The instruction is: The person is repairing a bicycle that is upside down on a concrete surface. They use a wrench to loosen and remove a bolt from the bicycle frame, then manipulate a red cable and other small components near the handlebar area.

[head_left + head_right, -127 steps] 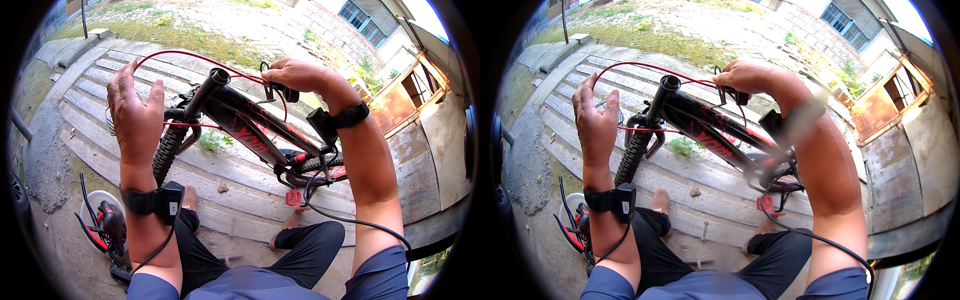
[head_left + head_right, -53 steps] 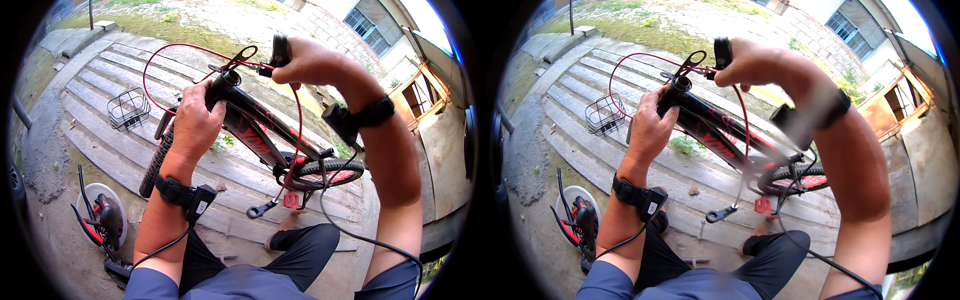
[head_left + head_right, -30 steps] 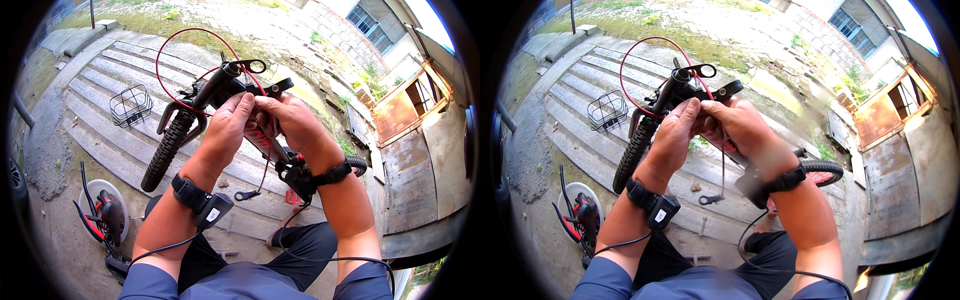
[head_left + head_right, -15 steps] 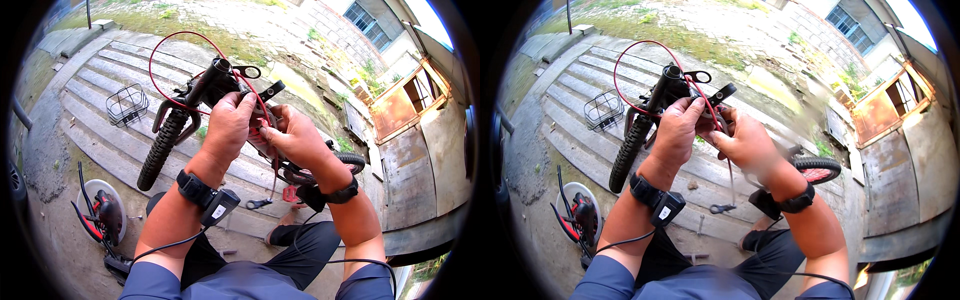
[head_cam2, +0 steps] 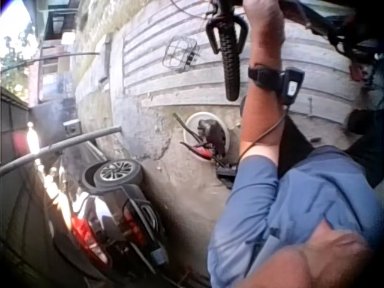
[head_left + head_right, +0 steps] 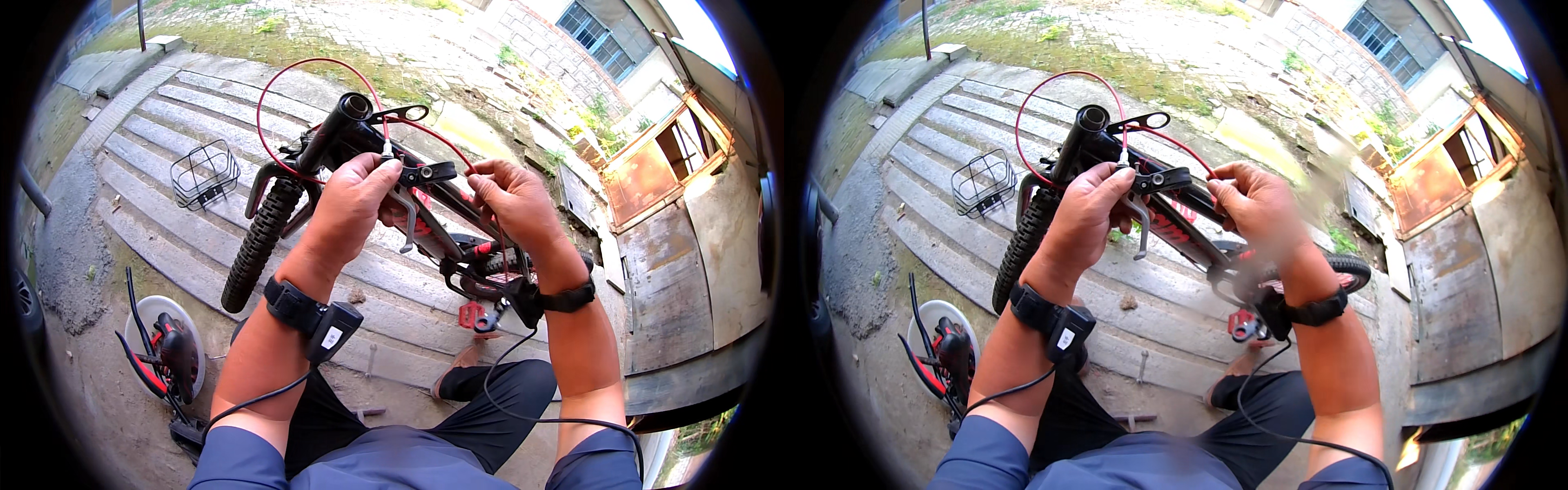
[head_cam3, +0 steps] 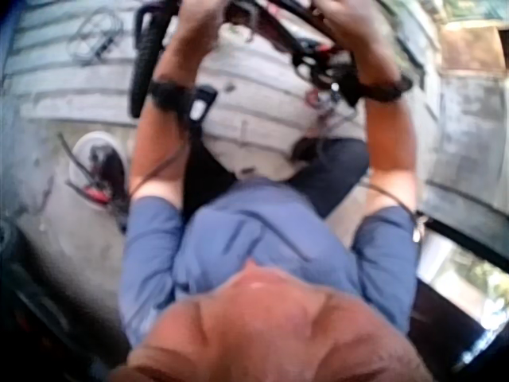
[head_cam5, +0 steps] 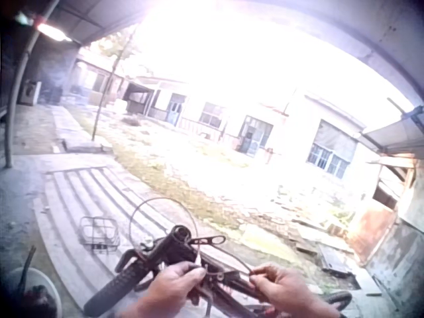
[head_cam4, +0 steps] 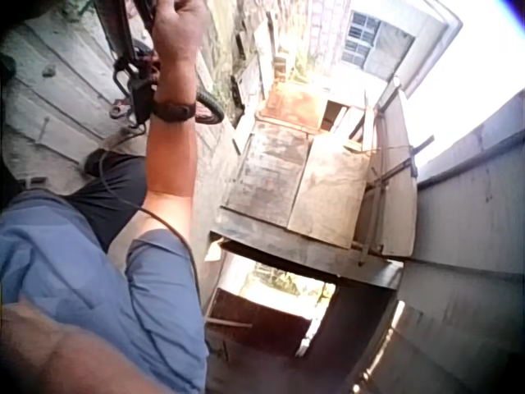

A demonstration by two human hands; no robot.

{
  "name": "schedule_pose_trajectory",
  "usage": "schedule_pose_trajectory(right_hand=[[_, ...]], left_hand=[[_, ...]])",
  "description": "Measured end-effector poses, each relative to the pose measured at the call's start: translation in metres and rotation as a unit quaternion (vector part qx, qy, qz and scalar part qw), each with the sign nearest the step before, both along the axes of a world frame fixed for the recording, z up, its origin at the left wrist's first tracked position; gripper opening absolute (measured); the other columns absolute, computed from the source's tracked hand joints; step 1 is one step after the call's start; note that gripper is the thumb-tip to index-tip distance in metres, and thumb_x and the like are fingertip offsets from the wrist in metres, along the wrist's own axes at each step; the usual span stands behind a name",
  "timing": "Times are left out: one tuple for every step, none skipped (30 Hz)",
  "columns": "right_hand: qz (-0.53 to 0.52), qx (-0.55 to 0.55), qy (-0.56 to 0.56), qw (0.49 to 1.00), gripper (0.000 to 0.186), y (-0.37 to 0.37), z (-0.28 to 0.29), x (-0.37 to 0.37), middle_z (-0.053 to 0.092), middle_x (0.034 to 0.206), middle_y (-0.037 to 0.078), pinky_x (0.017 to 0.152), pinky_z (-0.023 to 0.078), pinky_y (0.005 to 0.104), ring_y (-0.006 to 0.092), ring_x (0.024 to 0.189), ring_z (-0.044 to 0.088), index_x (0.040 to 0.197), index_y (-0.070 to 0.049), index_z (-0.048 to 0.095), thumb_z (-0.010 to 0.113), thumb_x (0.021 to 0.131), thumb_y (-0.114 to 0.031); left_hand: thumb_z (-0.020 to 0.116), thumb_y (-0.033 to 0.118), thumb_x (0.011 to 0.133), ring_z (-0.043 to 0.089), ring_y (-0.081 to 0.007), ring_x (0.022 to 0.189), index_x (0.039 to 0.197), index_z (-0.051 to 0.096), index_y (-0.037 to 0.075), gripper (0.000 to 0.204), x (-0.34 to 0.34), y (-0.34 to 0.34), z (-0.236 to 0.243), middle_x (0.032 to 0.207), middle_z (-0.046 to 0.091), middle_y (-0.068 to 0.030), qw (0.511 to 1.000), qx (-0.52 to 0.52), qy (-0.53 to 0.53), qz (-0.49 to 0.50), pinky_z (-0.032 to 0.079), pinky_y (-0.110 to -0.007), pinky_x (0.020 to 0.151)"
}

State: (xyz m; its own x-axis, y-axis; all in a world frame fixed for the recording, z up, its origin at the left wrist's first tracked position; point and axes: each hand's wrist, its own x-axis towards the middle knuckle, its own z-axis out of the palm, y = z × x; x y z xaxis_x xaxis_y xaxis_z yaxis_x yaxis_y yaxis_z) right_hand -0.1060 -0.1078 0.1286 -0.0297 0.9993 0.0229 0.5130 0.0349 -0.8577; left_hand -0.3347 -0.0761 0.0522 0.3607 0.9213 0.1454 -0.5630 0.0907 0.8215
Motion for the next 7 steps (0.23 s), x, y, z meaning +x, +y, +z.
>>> schedule_pose_trajectory(right_hand=[[-0.001, -0.005, 0.012, 1.000, 0.017, 0.002, -0.005, 0.004, 0.065, 0.081, 0.000, 0.053, 0.046, 0.0209, 0.0046, 0.061, 0.057, 0.111, -0.001, 0.067, 0.062, 0.100, -0.013], [-0.002, -0.012, 0.029, 1.000, 0.017, 0.002, -0.010, 0.006, 0.065, 0.080, 0.001, 0.055, 0.047, 0.0223, 0.0058, 0.062, 0.058, 0.110, -0.001, 0.067, 0.063, 0.099, -0.013], [0.002, -0.019, 0.049, 0.999, 0.017, 0.003, -0.015, 0.001, 0.065, 0.079, 0.001, 0.057, 0.048, 0.0236, 0.0070, 0.063, 0.058, 0.109, 0.000, 0.068, 0.064, 0.098, -0.013], [0.005, -0.027, 0.069, 0.997, 0.017, 0.002, -0.018, -0.006, 0.065, 0.078, 0.002, 0.059, 0.049, 0.0249, 0.0082, 0.064, 0.059, 0.108, 0.001, 0.069, 0.064, 0.097, -0.012], [-0.001, -0.038, 0.041, 0.998, 0.018, -0.003, -0.017, -0.011, 0.066, 0.079, 0.003, 0.062, 0.050, 0.0252, 0.0094, 0.065, 0.060, 0.108, 0.002, 0.069, 0.065, 0.097, -0.013], [0.014, -0.041, 0.053, 0.998, 0.019, -0.002, -0.025, -0.011, 0.066, 0.079, 0.003, 0.063, 0.051, 0.0256, 0.0095, 0.066, 0.060, 0.108, 0.001, 0.069, 0.066, 0.097, -0.014], [0.046, -0.036, 0.063, 0.996, 0.020, 0.003, -0.042, 0.001, 0.069, 0.080, 0.002, 0.065, 0.052, 0.0224, 0.0103, 0.071, 0.067, 0.111, -0.006, 0.070, 0.068, 0.097, -0.020]], left_hand=[[0.055, 0.023, 0.103, 0.065, -0.0083, 0.066, 0.109, 0.063, 0.006, 0.020, -0.003, 0.000, 0.001, 0.087, 0.071, -0.0033, 0.999, -0.010, -0.031, -0.026, 0.046, -0.021, 0.052], [0.055, 0.023, 0.103, 0.065, -0.0087, 0.067, 0.109, 0.063, 0.006, 0.020, -0.004, -0.001, 0.002, 0.088, 0.071, -0.0036, 0.997, -0.019, -0.062, -0.053, 0.047, -0.022, 0.053], [0.056, 0.024, 0.103, 0.066, -0.0093, 0.068, 0.110, 0.063, 0.007, 0.020, -0.007, -0.001, 0.002, 0.088, 0.071, -0.0039, 0.994, -0.021, -0.081, -0.068, 0.047, -0.022, 0.053], [0.056, 0.024, 0.103, 0.066, -0.0100, 0.068, 0.110, 0.063, 0.007, 0.020, -0.010, -0.001, 0.002, 0.089, 0.072, -0.0042, 0.991, -0.023, -0.101, -0.082, 0.048, -0.023, 0.054], [0.056, 0.025, 0.103, 0.067, -0.0106, 0.069, 0.111, 0.063, 0.007, 0.021, -0.012, -0.002, 0.001, 0.089, 0.072, -0.0046, 0.988, -0.026, -0.121, -0.097, 0.048, -0.023, 0.054], [0.057, 0.026, 0.102, 0.068, -0.0111, 0.070, 0.111, 0.063, 0.008, 0.021, -0.013, -0.002, 0.001, 0.090, 0.072, -0.0046, 0.985, -0.039, -0.129, -0.107, 0.049, -0.024, 0.055], [0.058, 0.028, 0.102, 0.068, -0.0116, 0.071, 0.112, 0.063, 0.008, 0.022, -0.011, -0.002, 0.000, 0.090, 0.072, -0.0047, 0.981, -0.053, -0.141, -0.122, 0.050, -0.024, 0.056]])
